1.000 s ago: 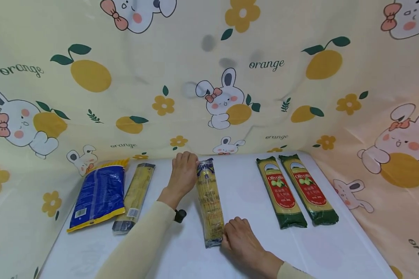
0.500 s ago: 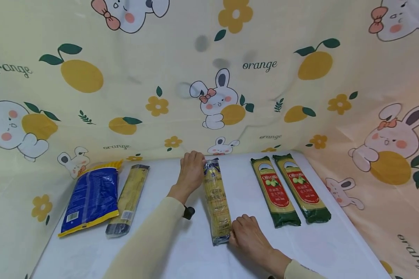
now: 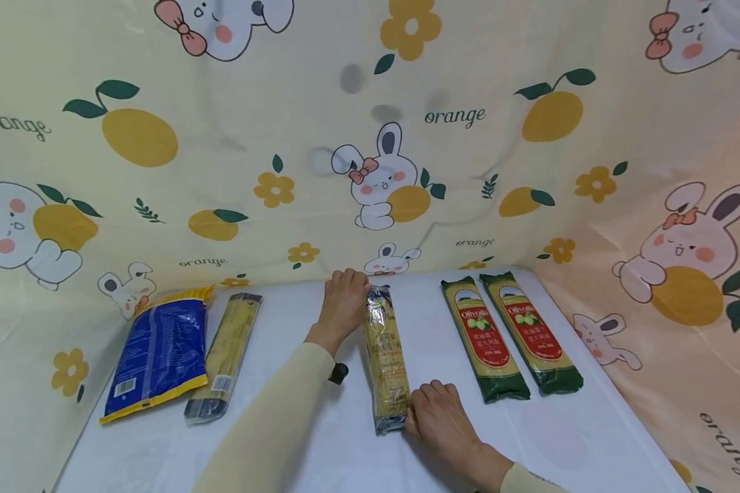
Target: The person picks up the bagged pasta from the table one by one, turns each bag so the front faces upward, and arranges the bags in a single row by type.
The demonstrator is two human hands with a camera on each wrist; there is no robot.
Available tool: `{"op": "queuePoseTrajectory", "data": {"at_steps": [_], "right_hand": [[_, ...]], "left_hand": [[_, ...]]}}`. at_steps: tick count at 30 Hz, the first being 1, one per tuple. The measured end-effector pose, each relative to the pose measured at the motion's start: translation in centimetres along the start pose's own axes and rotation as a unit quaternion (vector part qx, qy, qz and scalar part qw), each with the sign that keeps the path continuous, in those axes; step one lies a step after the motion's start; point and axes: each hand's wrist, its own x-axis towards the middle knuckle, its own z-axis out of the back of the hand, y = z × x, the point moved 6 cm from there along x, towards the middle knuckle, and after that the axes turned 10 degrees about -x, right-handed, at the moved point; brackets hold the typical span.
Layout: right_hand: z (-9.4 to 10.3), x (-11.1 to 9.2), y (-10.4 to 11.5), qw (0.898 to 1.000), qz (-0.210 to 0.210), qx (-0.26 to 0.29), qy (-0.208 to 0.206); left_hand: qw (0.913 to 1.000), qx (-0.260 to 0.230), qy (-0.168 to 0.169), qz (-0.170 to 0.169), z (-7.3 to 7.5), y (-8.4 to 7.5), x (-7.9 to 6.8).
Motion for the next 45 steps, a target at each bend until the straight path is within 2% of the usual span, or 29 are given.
{"op": "queuePoseTrajectory", "data": {"at_steps": [3, 5, 7, 14, 19, 21, 24, 33, 40, 45], "right_hand": [[-0.2, 0.1, -0.3, 0.999, -0.020, -0.004, 0.035], [-0.3, 0.1, -0.4, 0.998, -0.033, -0.007, 0.051], [-0.3, 0.1, -0.5, 0.998, -0.039, -0.015, 0.053], [0.6, 0.5, 0.5, 0.999, -0.018, -0.027, -0.031], [0.2, 1.4, 1.9, 0.999, 0.003, -0.033, 0.007], [-0.2, 1.7, 2.3, 0.999, 0.009, -0.040, 0.032], [-0.2, 2.0, 2.7, 0.998, 0.015, -0.043, 0.036], [-0.6, 2.1, 1.8, 0.997, 0.009, -0.035, 0.071], [-0.7, 2.5, -0.1, 0.998, -0.006, -0.033, 0.057], [-1.0, 3.0, -1.6, 0.997, -0.015, -0.041, 0.059]], "left_hand": [[0.9974, 0.010, 0.064, 0.033, -0.9, 0.9, -0.8], [0.9918, 0.021, 0.116, 0.050, -1.7, 1.4, -1.8], [0.9853, 0.028, 0.160, 0.053, -2.2, 1.7, -3.0], [0.9671, 0.028, 0.252, -0.016, -3.0, 0.7, -7.1], [0.9535, 0.014, 0.299, -0.032, -3.5, 0.8, -8.5], [0.9505, 0.005, 0.309, -0.032, -3.6, 0.9, -8.7], [0.9488, 0.007, 0.315, -0.028, -3.9, 1.1, -8.9], [0.9525, 0.029, 0.302, -0.028, -5.1, 0.5, -8.7], [0.9555, 0.047, 0.290, -0.031, -6.2, -0.8, -7.4], [0.9582, 0.037, 0.282, -0.033, -7.0, -2.0, -6.2]]}}
